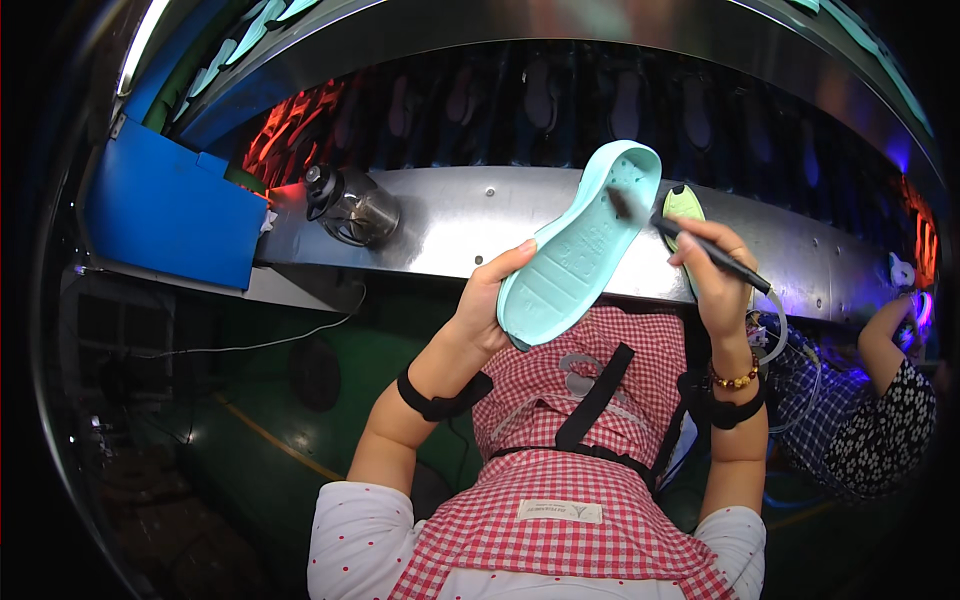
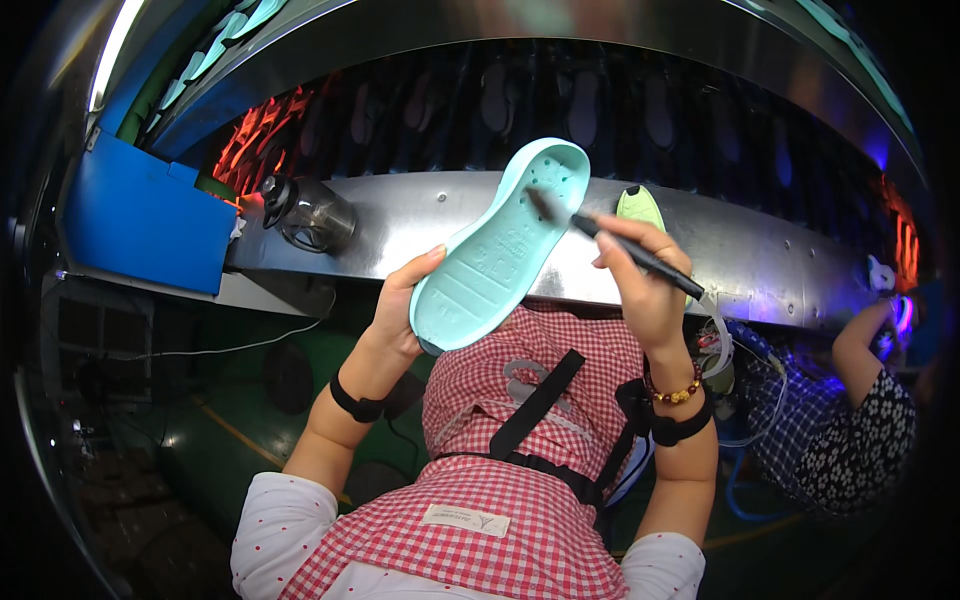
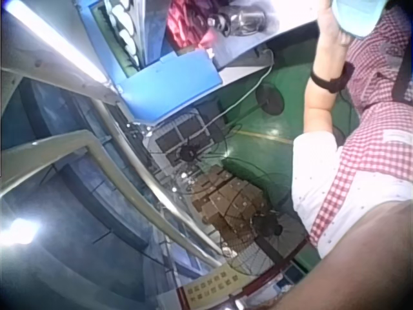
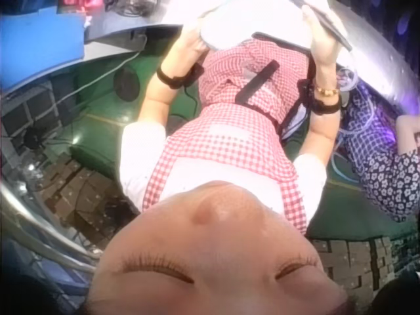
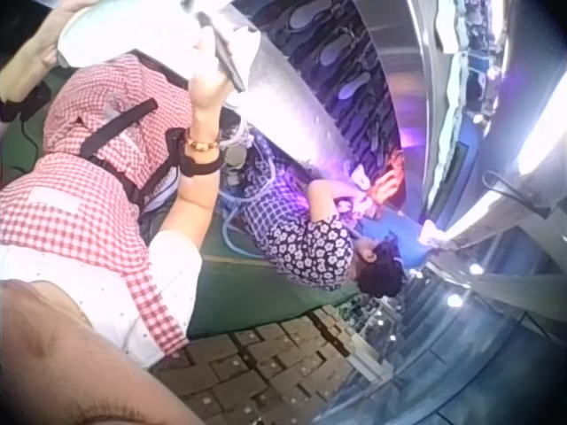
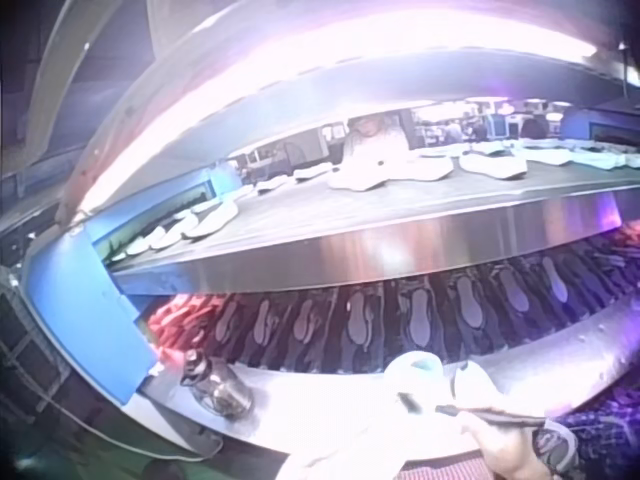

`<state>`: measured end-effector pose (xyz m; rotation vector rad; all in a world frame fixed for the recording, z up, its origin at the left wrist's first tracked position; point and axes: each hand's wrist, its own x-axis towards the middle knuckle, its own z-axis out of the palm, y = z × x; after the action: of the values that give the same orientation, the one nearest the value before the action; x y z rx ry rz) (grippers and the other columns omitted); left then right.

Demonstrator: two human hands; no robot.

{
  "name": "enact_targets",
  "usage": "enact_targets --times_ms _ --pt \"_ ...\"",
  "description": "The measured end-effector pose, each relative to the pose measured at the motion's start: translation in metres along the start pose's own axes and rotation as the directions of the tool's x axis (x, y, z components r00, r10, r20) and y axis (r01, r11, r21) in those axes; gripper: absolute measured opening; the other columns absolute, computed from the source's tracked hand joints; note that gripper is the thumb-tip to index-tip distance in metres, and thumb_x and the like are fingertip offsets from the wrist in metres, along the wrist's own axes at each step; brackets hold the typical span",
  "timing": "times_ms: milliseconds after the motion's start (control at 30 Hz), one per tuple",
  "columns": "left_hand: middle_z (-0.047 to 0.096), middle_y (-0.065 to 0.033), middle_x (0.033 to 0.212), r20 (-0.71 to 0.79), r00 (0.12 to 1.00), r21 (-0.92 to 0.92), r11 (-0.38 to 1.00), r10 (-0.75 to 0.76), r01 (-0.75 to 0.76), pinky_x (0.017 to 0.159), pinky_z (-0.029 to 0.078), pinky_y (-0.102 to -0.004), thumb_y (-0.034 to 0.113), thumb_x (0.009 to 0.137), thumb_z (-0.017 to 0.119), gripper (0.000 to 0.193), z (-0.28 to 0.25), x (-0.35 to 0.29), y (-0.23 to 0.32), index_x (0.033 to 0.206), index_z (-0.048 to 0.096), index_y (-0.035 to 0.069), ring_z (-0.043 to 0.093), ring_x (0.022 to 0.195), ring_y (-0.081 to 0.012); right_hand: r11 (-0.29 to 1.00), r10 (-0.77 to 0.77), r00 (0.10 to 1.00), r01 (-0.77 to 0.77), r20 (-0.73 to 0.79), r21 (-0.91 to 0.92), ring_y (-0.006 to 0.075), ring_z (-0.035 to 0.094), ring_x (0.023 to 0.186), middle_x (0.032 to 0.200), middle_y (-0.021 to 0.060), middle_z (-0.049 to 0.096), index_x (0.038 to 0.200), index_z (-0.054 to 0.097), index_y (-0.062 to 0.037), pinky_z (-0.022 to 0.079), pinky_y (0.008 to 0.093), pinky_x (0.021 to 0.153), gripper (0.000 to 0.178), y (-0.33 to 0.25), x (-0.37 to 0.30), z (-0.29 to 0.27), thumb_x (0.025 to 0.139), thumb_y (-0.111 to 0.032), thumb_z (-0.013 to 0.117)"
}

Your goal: Applying a liquid primer or glue to turquoise shoe soles using a brush in a manufacturing setting.

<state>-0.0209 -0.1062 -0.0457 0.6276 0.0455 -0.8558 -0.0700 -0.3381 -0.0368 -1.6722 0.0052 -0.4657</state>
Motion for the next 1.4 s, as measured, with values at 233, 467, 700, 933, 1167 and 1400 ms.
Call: enact_targets --times_ms 233,467,700,933,1167,1400 --pt "0.054 -0.0202 0.110 -0.030 0.998 -0.016 0.998 0.058 -0.059 0.080 0.051 -0.0353 0.020 0.086 0.044 0.044 0.007 0.001 -0.005 0.121 0.037 -0.006 0.060 0.093 -0.0261 0.794 -0.380 0.922 0.367 0.076 -0.486 0.0255 0.058 0.082 0.098 0.0178 0.061 0.102 0.059 0.0020 0.046 0.0307 0.073 0.035 0.023 0.001 0.028 0.069 -0.004 0.068" --pt "0.052 -0.0135 0.111 0.007 0.996 0.090 0.992 0.089 -0.090 0.081 0.050 -0.0290 0.018 0.085 0.049 0.050 0.006 0.006 -0.008 0.127 0.033 -0.004 0.056 0.098 -0.0167 0.800 -0.344 0.930 0.364 0.131 -0.478 0.0288 0.057 0.073 0.098 0.0258 0.059 0.103 0.055 0.0100 0.047 0.0329 0.066 0.039 0.008 -0.021 0.057 0.068 -0.006 0.065" --pt "0.053 -0.0121 0.110 -0.062 0.984 0.174 0.973 0.167 -0.154 0.080 0.048 -0.0263 0.020 0.085 0.049 0.046 -0.005 0.022 0.016 0.123 0.038 -0.003 0.057 0.092 -0.0154 0.959 -0.242 0.906 0.277 0.348 -0.055 0.0236 0.057 0.065 0.078 0.0181 0.061 0.099 0.058 0.0077 0.045 0.0312 0.059 0.029 -0.014 -0.039 0.042 0.072 -0.004 0.056" --pt "0.054 -0.0195 0.109 0.283 0.825 0.378 0.734 0.489 -0.565 0.075 0.051 -0.0421 0.033 0.086 0.035 0.049 0.094 0.037 0.135 0.120 0.041 -0.002 0.058 0.092 -0.0295 0.808 0.154 0.987 -0.095 -0.053 0.581 0.0202 0.057 0.073 0.099 0.0243 0.059 0.100 0.054 0.0075 0.046 0.0292 0.066 0.036 -0.005 -0.042 0.009 0.085 -0.022 0.039" --pt "0.016 -0.0116 0.142 -0.198 0.653 -0.168 0.631 0.731 -0.757 0.106 0.010 -0.0493 0.054 0.082 0.030 0.075 0.092 0.136 0.256 0.135 0.014 0.004 0.016 0.132 -0.0267 0.689 0.308 0.944 -0.137 -0.117 0.711 0.0216 0.059 0.075 0.095 0.0198 0.059 0.102 0.053 0.0105 0.048 0.0297 0.069 0.035 0.015 -0.054 0.006 0.086 -0.018 0.041" --pt "0.010 -0.0208 0.141 -0.134 0.587 0.370 0.590 0.799 -0.718 0.105 0.018 -0.0360 0.035 0.082 0.051 0.077 0.092 0.157 0.257 0.134 0.009 -0.002 0.018 0.129 -0.0291 0.729 0.433 0.865 -0.170 -0.255 0.663 0.0154 0.053 0.072 0.088 0.0096 0.058 0.108 0.051 0.0055 0.043 0.0261 0.063 0.037 0.038 -0.057 -0.017 0.088 -0.024 0.040"
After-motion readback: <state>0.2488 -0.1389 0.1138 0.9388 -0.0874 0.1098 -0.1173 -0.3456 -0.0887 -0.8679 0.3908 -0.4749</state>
